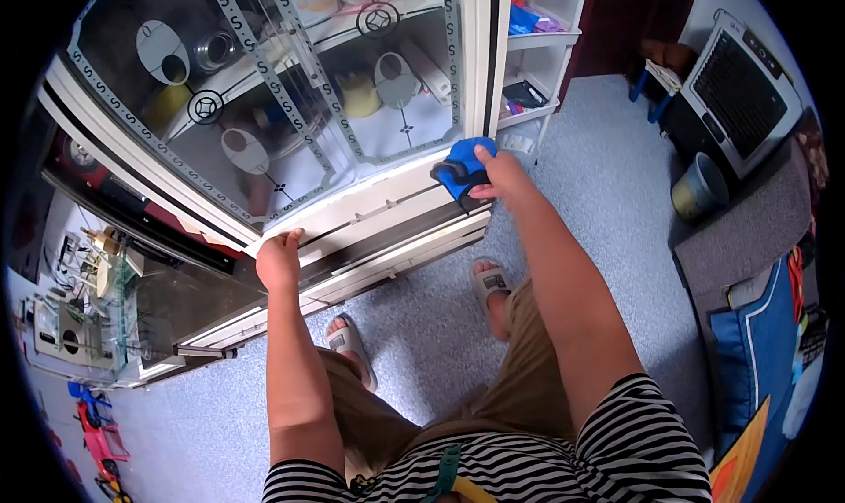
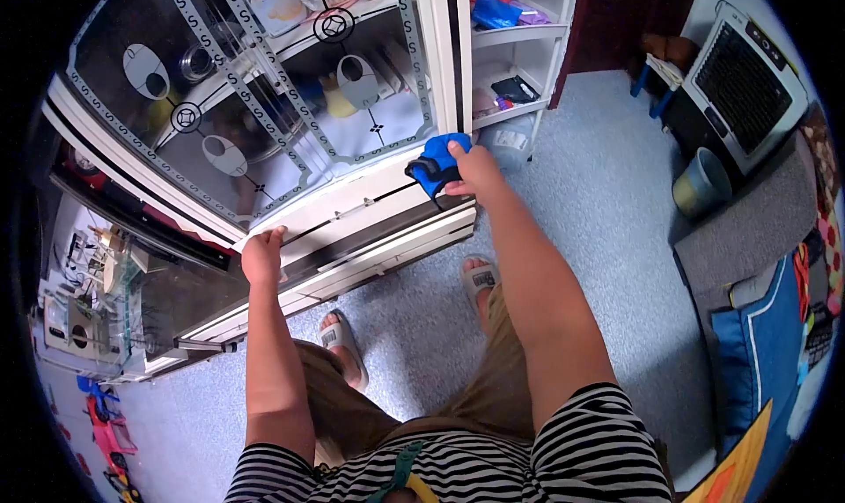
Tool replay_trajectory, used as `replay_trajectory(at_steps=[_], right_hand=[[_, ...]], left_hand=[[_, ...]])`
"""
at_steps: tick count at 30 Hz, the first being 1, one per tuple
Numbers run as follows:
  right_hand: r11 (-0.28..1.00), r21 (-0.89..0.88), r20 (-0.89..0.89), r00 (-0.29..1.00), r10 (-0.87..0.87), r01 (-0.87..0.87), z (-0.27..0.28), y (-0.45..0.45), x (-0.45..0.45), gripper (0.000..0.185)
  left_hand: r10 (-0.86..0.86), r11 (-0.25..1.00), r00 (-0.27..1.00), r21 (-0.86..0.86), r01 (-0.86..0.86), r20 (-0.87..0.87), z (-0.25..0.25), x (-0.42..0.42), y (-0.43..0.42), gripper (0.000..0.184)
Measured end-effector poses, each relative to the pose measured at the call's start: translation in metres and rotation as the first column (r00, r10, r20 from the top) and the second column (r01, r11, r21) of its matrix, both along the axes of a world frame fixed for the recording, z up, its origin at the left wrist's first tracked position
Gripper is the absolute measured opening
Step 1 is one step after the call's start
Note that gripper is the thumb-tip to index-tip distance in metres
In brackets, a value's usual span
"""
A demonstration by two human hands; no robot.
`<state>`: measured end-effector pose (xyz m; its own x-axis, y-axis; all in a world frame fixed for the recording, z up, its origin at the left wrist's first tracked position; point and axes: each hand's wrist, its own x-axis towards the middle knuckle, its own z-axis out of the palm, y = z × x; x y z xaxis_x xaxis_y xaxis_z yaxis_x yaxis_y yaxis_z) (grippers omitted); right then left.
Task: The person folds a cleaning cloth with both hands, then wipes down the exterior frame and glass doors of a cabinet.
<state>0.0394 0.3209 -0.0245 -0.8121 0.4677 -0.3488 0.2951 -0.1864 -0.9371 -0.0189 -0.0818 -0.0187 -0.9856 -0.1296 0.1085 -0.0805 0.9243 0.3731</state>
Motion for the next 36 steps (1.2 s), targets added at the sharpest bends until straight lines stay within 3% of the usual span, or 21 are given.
replay_trajectory(at_steps=[5, 10, 16, 18, 31, 36], right_hand=[[0.999, -0.008, 0.031, 0.998, 0.048, -0.048, -0.008, 0.006, -0.001, 0.059], [0.998, 0.057, 0.179, 0.983, 0.03, -0.041, -0.026, 0.008, -0.005, 0.059], [0.988, 0.027, 0.103, 0.983, 0.151, -0.154, -0.004, -0.01, 0.001, 0.058], [0.981, -0.144, -0.03, 0.992, 0.124, -0.127, 0.003, -0.024, 0.0, 0.055], [0.916, -0.361, -0.112, 0.983, 0.142, -0.174, 0.002, -0.08, -0.002, 0.048], [0.869, -0.403, -0.175, 0.956, 0.236, -0.288, -0.012, -0.122, -0.013, 0.046]], left_hand=[[-0.007, 1.0, 1.0, -0.011, 0.007, 0.006, -0.003, -0.001, -0.002, 0.043], [-0.023, 0.999, 0.998, 0.027, 0.024, -0.054, -0.006, -0.001, -0.002, 0.042], [-0.032, 0.999, 0.996, 0.022, 0.034, -0.08, -0.011, -0.001, -0.001, 0.042], [-0.025, 1.0, 0.997, 0.011, 0.026, -0.068, -0.009, 0.0, -0.001, 0.043], [0.022, 0.991, 0.999, 0.129, -0.025, 0.027, 0.005, 0.006, 0.003, 0.037], [0.055, 0.99, 0.998, 0.131, -0.059, 0.04, 0.0, 0.004, 0.004, 0.038]])
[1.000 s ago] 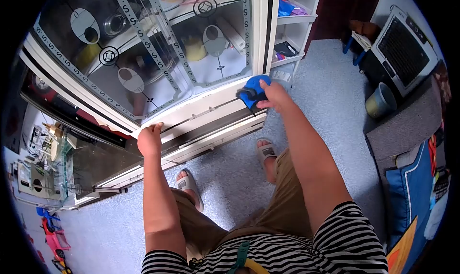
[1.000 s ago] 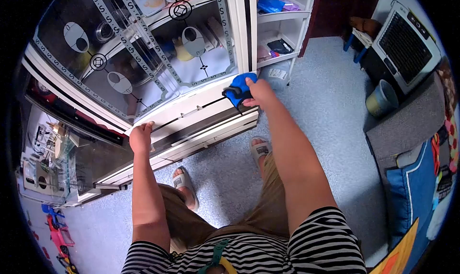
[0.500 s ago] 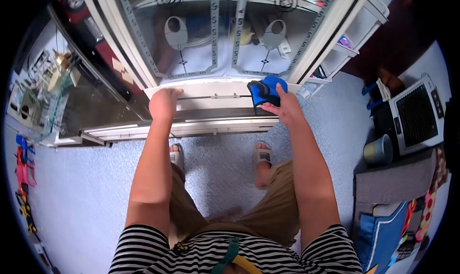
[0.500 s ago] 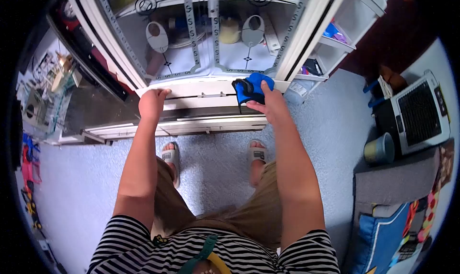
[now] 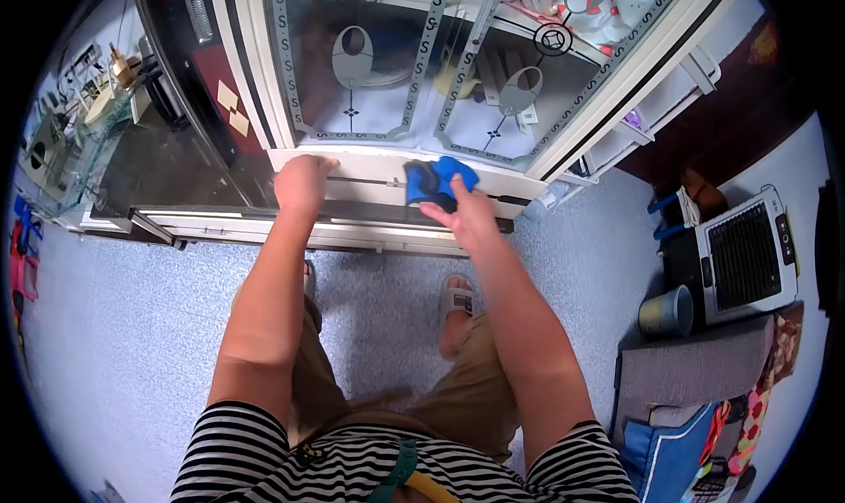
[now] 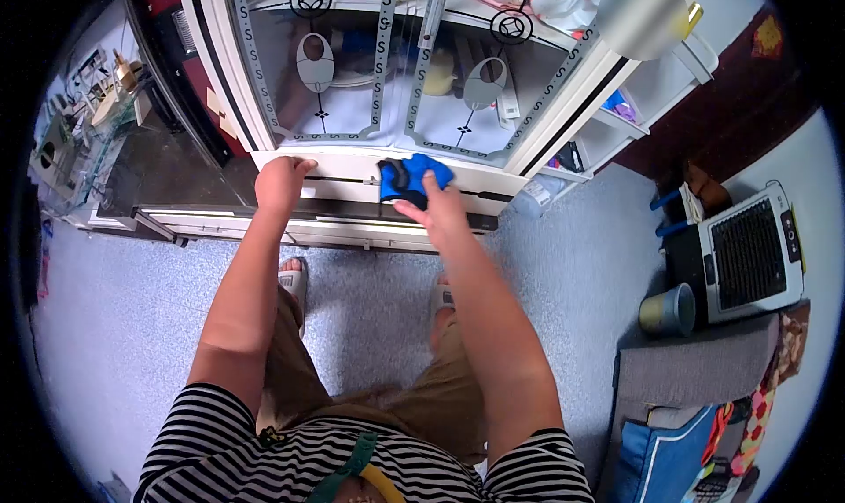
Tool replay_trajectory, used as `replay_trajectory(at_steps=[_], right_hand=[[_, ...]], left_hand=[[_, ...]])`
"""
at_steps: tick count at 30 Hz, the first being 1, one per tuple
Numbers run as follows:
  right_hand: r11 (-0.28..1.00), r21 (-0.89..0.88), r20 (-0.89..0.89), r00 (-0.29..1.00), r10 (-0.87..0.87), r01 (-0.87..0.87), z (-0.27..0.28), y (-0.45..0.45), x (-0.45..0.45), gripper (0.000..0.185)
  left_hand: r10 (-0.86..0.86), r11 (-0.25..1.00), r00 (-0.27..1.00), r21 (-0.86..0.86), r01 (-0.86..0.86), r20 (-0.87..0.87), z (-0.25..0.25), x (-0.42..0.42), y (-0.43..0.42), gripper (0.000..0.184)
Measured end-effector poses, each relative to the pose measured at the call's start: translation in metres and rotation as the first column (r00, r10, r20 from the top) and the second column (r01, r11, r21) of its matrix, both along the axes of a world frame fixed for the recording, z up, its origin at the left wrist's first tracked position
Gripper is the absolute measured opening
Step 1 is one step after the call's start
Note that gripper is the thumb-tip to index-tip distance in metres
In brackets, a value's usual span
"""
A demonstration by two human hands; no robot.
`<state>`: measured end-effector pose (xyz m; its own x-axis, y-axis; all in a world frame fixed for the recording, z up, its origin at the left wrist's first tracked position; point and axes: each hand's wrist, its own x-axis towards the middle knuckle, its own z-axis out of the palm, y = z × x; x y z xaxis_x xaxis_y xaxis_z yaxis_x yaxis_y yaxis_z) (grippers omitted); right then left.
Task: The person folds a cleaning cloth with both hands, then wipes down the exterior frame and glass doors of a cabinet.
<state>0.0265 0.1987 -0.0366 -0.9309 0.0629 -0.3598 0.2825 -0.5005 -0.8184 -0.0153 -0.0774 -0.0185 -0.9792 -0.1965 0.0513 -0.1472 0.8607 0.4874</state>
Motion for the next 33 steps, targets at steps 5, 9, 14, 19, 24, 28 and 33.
replay_trajectory(at_steps=[5, 9, 14, 19, 24, 28, 33], right_hand=[[0.991, -0.027, -0.041, 0.99, 0.132, -0.133, 0.002, -0.063, -0.009, 0.044], [0.99, 0.019, 0.005, 0.99, 0.14, -0.14, 0.014, -0.089, -0.011, 0.044], [0.973, -0.096, -0.015, 0.977, 0.21, -0.211, 0.015, -0.08, -0.018, 0.044], [0.976, -0.193, -0.046, 0.994, 0.097, -0.104, 0.021, -0.039, -0.012, 0.039], [0.994, -0.11, -0.026, 1.0, 0.008, -0.01, 0.024, -0.005, -0.001, 0.04], [0.999, 0.021, 0.002, 0.999, 0.048, -0.048, 0.026, -0.013, 0.003, 0.041], [0.987, 0.064, -0.034, 0.988, 0.149, -0.146, 0.011, -0.058, -0.008, 0.043]], left_hand=[[-0.012, 1.0, 1.0, -0.014, 0.013, 0.023, 0.004, 0.001, 0.0, 0.038], [-0.031, 1.0, 0.999, -0.005, 0.031, 0.02, 0.009, 0.004, -0.002, 0.037], [-0.133, 0.989, 0.988, -0.048, 0.137, 0.078, 0.01, -0.004, -0.011, 0.036], [-0.225, 0.971, 0.957, -0.038, 0.235, 0.182, 0.012, 0.001, -0.006, 0.039], [-0.433, 0.855, 0.878, 0.403, 0.327, 0.206, 0.001, 0.011, 0.028, 0.064], [-0.453, 0.608, 0.879, 0.773, 0.18, 0.151, 0.011, 0.035, 0.07, 0.087], [-0.364, 0.43, 0.917, 0.903, 0.009, 0.164, 0.009, 0.031, 0.076, 0.092]])
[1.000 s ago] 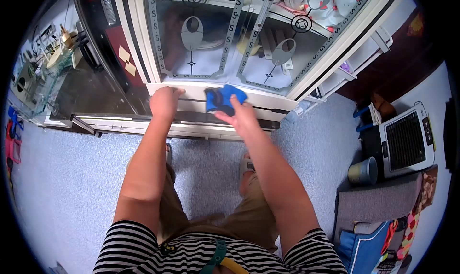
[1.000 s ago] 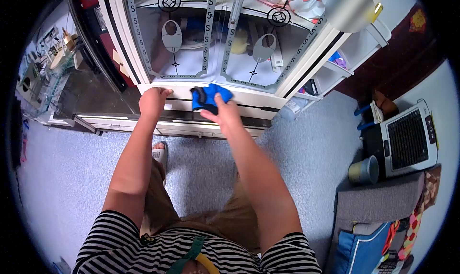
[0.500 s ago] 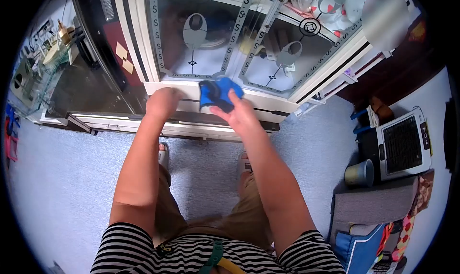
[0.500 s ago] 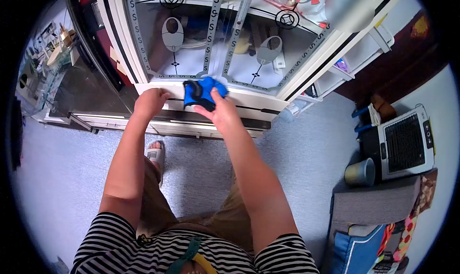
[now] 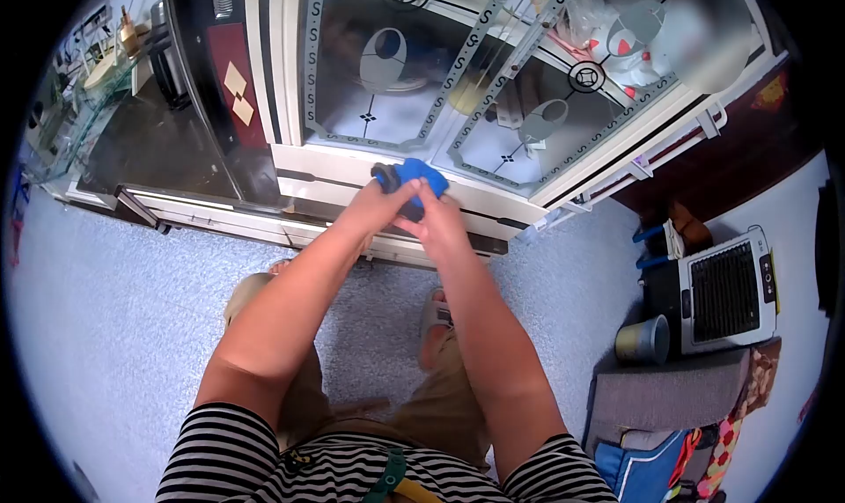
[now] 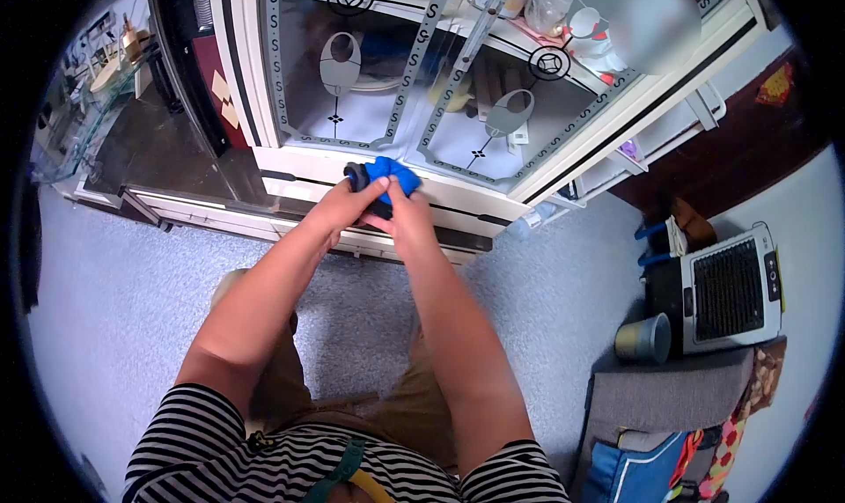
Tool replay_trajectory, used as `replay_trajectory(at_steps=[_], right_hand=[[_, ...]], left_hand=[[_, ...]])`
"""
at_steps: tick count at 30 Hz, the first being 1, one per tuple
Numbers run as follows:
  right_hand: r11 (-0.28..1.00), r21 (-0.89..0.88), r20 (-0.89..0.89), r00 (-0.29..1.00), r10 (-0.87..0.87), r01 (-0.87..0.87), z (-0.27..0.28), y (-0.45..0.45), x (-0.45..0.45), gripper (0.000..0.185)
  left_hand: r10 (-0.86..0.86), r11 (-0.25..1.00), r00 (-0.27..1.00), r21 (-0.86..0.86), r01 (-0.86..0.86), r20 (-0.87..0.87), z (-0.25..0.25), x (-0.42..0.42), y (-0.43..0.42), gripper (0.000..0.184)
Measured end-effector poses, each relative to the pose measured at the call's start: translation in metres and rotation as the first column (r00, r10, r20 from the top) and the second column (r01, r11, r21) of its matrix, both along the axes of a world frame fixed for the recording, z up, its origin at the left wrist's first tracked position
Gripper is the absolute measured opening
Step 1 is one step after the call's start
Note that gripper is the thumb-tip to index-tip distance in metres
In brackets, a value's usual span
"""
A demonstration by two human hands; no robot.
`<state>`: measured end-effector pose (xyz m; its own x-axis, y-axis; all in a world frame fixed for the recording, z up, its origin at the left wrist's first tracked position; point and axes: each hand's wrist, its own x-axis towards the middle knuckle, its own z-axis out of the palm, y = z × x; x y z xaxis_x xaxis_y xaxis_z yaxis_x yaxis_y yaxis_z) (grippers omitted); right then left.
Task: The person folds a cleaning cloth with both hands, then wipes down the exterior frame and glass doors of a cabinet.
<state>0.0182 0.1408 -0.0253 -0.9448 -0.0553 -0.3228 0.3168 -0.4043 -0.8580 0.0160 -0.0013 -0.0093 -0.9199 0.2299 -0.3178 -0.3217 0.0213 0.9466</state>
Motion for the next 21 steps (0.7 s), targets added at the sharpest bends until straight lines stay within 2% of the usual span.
replay_trajectory(at_steps=[2, 4, 7, 9, 11, 12, 13, 15, 17, 19, 21], right_hand=[[0.997, 0.08, -0.002, 1.0, -0.024, 0.024, 0.002, -0.017, -0.003, 0.046], [0.998, 0.057, 0.011, 1.0, -0.006, 0.006, 0.001, -0.023, -0.006, 0.046], [0.997, 0.07, 0.023, 1.0, 0.018, -0.019, 0.006, -0.03, -0.007, 0.044], [0.995, 0.095, 0.032, 0.999, 0.03, -0.033, 0.014, -0.04, -0.002, 0.043], [0.955, 0.296, -0.044, 0.999, 0.006, 0.007, 0.025, -0.052, 0.004, 0.043], [0.942, 0.336, -0.07, 0.997, 0.037, -0.011, 0.017, -0.054, -0.001, 0.044], [0.942, 0.335, -0.068, 0.997, 0.04, -0.015, 0.01, -0.055, -0.004, 0.044], [0.927, 0.374, -0.078, 0.996, 0.054, -0.021, 0.001, -0.058, -0.008, 0.044], [0.921, 0.39, -0.045, 0.998, 0.032, -0.012, -0.01, -0.064, -0.01, 0.046], [0.914, 0.405, -0.015, 1.0, 0.009, -0.002, -0.024, -0.069, -0.014, 0.048], [0.881, 0.469, -0.085, 0.996, -0.025, 0.062, -0.036, -0.072, -0.017, 0.049]], left_hand=[[0.063, 0.996, 0.996, 0.06, -0.067, 0.062, -0.003, -0.004, -0.003, 0.091], [0.139, 0.977, 0.977, 0.139, -0.162, 0.161, -0.005, -0.005, -0.005, 0.084], [0.17, 0.963, 0.975, 0.187, -0.195, 0.143, -0.027, -0.015, -0.011, 0.078], [0.233, 0.958, 0.966, 0.146, -0.247, 0.109, -0.034, -0.016, -0.013, 0.073], [0.296, 0.947, 0.952, 0.108, -0.303, 0.073, -0.027, -0.01, -0.015, 0.067], [0.331, 0.926, 0.939, 0.159, -0.341, 0.091, -0.016, -0.006, -0.015, 0.065], [0.364, 0.901, 0.925, 0.209, -0.379, 0.109, -0.011, -0.003, -0.015, 0.062], [0.383, 0.897, 0.919, 0.202, -0.393, 0.091, -0.024, -0.007, -0.017, 0.059], [0.415, 0.897, 0.904, 0.117, -0.425, 0.101, -0.036, -0.011, -0.02, 0.058], [0.407, 0.899, 0.904, 0.119, -0.422, 0.132, -0.04, -0.011, -0.022, 0.058], [0.4, 0.899, 0.902, 0.122, -0.421, 0.162, -0.049, -0.014, -0.026, 0.058]])
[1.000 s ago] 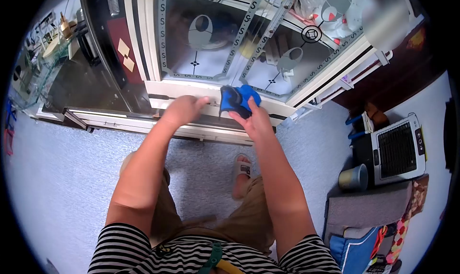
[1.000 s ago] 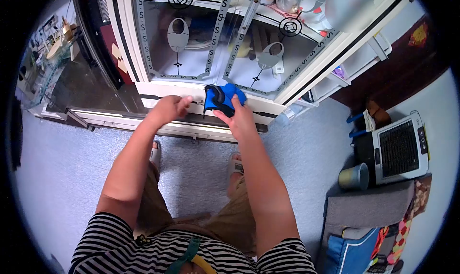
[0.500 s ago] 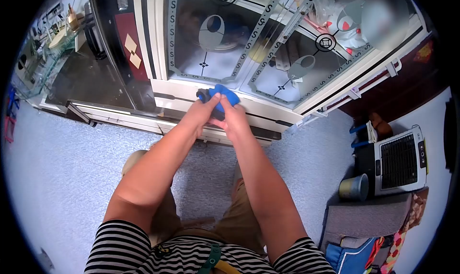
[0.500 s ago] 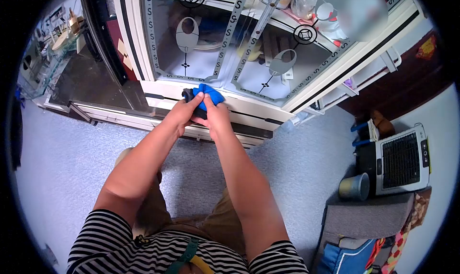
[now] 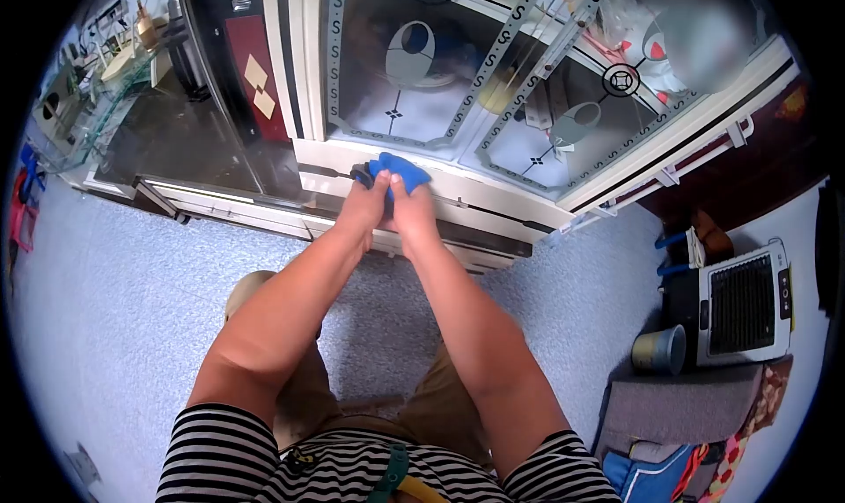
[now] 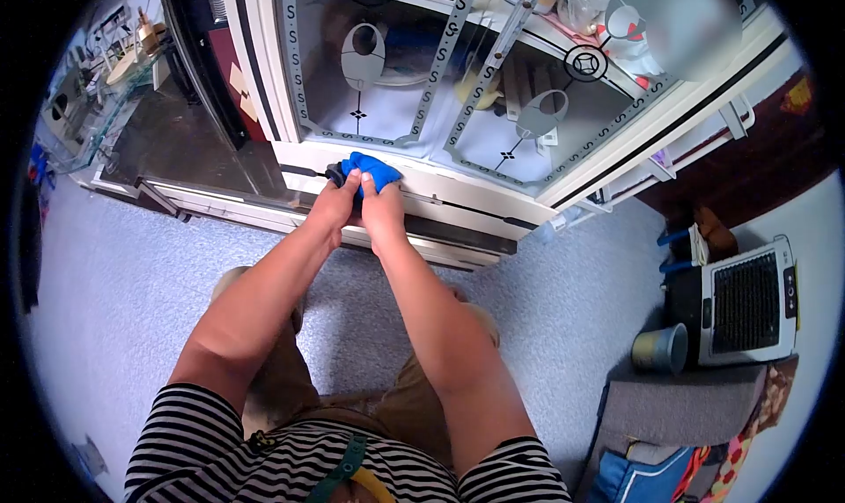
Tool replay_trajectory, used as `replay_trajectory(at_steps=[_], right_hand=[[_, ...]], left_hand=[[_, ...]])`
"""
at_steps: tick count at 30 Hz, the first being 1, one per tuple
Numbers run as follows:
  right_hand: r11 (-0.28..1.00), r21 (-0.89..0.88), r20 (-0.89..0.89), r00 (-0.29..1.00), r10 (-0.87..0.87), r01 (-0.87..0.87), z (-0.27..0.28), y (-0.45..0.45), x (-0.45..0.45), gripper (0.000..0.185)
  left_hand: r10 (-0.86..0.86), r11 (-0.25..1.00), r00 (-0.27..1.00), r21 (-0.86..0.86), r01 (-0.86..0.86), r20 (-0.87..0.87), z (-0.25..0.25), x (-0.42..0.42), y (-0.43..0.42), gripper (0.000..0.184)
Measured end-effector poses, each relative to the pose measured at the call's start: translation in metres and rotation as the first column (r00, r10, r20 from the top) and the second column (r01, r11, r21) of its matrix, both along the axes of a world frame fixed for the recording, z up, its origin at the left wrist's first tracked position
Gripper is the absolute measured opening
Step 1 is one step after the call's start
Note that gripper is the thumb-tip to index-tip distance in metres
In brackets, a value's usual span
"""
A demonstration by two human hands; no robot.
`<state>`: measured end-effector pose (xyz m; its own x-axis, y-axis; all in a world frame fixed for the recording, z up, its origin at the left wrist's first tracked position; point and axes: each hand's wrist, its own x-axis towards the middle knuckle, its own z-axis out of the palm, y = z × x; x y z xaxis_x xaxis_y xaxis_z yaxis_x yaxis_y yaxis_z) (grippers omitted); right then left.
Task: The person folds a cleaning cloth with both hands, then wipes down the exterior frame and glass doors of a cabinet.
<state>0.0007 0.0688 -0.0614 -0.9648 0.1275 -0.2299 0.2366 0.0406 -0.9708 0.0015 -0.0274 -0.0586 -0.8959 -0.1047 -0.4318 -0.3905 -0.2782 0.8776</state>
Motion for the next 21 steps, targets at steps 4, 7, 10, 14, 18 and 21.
replay_trajectory(at_steps=[4, 7, 10, 14, 18, 21], right_hand=[[0.994, 0.104, 0.024, 0.999, 0.029, -0.031, 0.002, 0.001, -0.002, 0.052], [0.993, -0.04, -0.022, 0.994, 0.106, -0.107, 0.016, -0.002, 0.009, 0.052], [0.968, -0.226, -0.02, 0.994, 0.106, -0.108, 0.019, -0.009, 0.015, 0.051], [0.943, -0.289, -0.007, 0.985, 0.17, -0.165, -0.001, -0.01, 0.0, 0.043], [0.961, -0.266, 0.153, 0.982, 0.114, -0.07, -0.001, -0.02, 0.004, 0.046], [0.982, -0.177, 0.213, 0.972, 0.095, -0.057, -0.008, -0.025, 0.002, 0.046]], left_hand=[[-0.009, 1.0, 0.999, 0.017, 0.008, 0.04, -0.003, -0.002, 0.001, 0.056], [0.08, 0.997, 0.997, -0.001, -0.08, 0.013, 0.021, 0.007, 0.002, 0.056], [0.146, 0.989, 0.989, 0.034, -0.145, -0.031, 0.033, 0.009, -0.002, 0.055], [0.231, 0.971, 0.97, 0.076, -0.226, -0.075, 0.033, 0.008, -0.004, 0.052], [0.192, 0.979, 0.98, -0.054, -0.195, -0.053, 0.003, 0.0, -0.01, 0.058], [0.157, 0.987, 0.986, -0.054, -0.154, 0.055, -0.028, -0.011, -0.019, 0.052]])
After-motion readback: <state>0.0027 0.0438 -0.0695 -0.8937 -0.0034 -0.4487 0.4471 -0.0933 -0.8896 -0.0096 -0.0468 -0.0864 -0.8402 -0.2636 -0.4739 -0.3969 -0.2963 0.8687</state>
